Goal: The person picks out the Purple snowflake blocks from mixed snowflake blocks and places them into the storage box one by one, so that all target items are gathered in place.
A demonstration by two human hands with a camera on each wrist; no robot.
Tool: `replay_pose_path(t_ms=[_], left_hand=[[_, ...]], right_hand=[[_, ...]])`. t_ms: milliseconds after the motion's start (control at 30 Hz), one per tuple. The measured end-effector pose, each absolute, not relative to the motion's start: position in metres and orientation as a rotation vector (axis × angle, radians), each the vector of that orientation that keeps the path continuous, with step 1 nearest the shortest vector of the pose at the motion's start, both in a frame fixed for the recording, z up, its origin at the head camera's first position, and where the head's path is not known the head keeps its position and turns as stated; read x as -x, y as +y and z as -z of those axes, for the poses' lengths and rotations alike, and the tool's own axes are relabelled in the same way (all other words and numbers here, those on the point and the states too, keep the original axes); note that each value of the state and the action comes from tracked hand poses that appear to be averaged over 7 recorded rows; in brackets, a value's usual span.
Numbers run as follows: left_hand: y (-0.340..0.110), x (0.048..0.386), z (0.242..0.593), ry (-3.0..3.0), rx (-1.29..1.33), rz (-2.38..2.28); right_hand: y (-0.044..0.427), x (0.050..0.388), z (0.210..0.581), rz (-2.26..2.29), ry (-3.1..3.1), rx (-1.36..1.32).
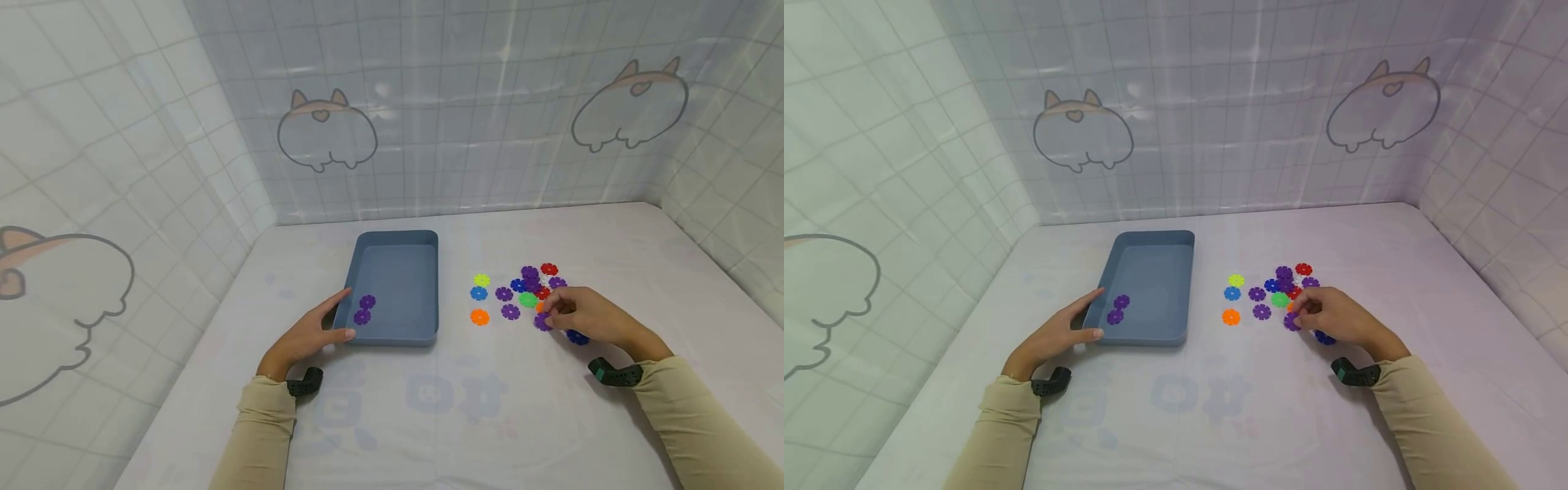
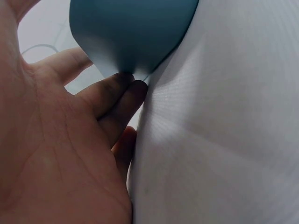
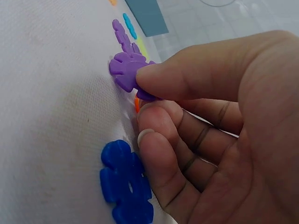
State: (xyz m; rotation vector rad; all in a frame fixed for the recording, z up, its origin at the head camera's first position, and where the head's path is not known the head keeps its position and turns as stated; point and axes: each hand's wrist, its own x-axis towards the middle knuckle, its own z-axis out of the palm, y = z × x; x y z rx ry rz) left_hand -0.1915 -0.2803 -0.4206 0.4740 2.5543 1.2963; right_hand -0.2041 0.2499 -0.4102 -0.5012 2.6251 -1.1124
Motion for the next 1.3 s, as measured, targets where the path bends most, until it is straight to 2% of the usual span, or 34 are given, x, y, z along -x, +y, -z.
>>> replay_pose_path(t_ms=[867, 1300], left_hand=[[-0.28, 0.195, 0.409, 2.545, -0.439, -1.289], [-0.28, 0.195, 0.408, 2.545, -0.414, -1.278]], right_hand=[[0.252, 0.208, 0.402, 1.169, 2.594, 0.296], [0.253, 0.208, 0.403, 1.315, 2.561, 0.305]])
